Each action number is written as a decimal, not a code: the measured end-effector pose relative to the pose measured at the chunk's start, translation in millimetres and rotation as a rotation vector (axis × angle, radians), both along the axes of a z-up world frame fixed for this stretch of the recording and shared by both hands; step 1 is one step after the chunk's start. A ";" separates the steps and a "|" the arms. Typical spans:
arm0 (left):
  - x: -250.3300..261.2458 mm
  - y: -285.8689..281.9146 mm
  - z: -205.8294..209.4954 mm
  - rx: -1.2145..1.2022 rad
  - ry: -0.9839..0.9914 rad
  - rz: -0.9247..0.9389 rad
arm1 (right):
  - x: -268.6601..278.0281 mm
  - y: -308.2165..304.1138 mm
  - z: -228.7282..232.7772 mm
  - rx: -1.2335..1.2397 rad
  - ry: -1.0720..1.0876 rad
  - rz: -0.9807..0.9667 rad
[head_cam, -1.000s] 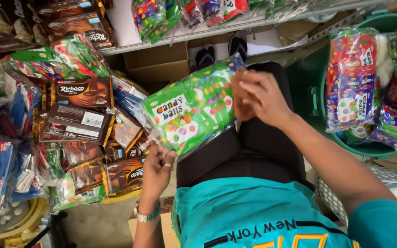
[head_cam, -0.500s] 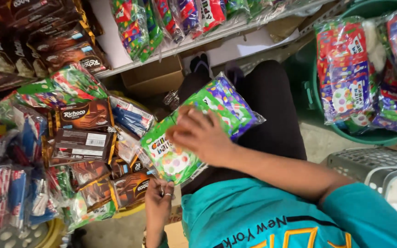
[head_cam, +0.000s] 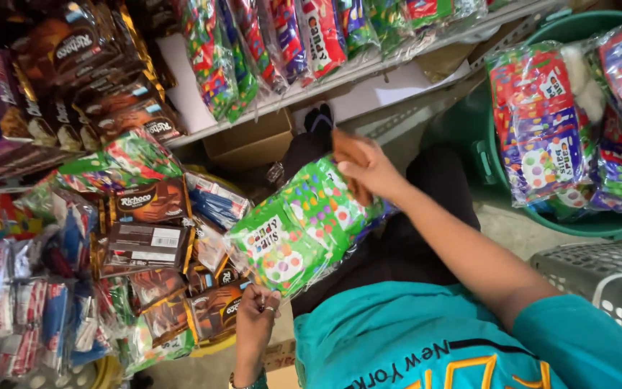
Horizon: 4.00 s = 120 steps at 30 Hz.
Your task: Organizing and sorting packets of candy and chocolate bars on shelves in a retail environment.
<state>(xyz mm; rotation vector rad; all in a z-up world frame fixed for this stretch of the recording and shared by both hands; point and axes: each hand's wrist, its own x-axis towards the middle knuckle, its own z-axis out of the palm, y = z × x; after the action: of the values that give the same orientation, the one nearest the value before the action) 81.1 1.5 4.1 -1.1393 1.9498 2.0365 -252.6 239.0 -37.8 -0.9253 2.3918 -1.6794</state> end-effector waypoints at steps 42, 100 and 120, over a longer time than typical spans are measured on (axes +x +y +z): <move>-175.0 60.8 45.2 -1.006 0.081 -0.510 | -4.9 11.0 19.4 0.421 0.441 -0.326; -60.8 26.3 -56.3 0.120 0.332 0.274 | 42.7 -35.5 47.3 0.475 0.336 0.011; -38.9 68.8 -61.1 0.403 0.534 0.123 | 96.9 -133.4 140.2 0.322 0.565 0.526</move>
<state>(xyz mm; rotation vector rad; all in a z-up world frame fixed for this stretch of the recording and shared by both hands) 42.2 70.3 -57.1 -0.6861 1.5378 2.8556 -155.8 105.6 102.5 -1.9344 2.2866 -0.8947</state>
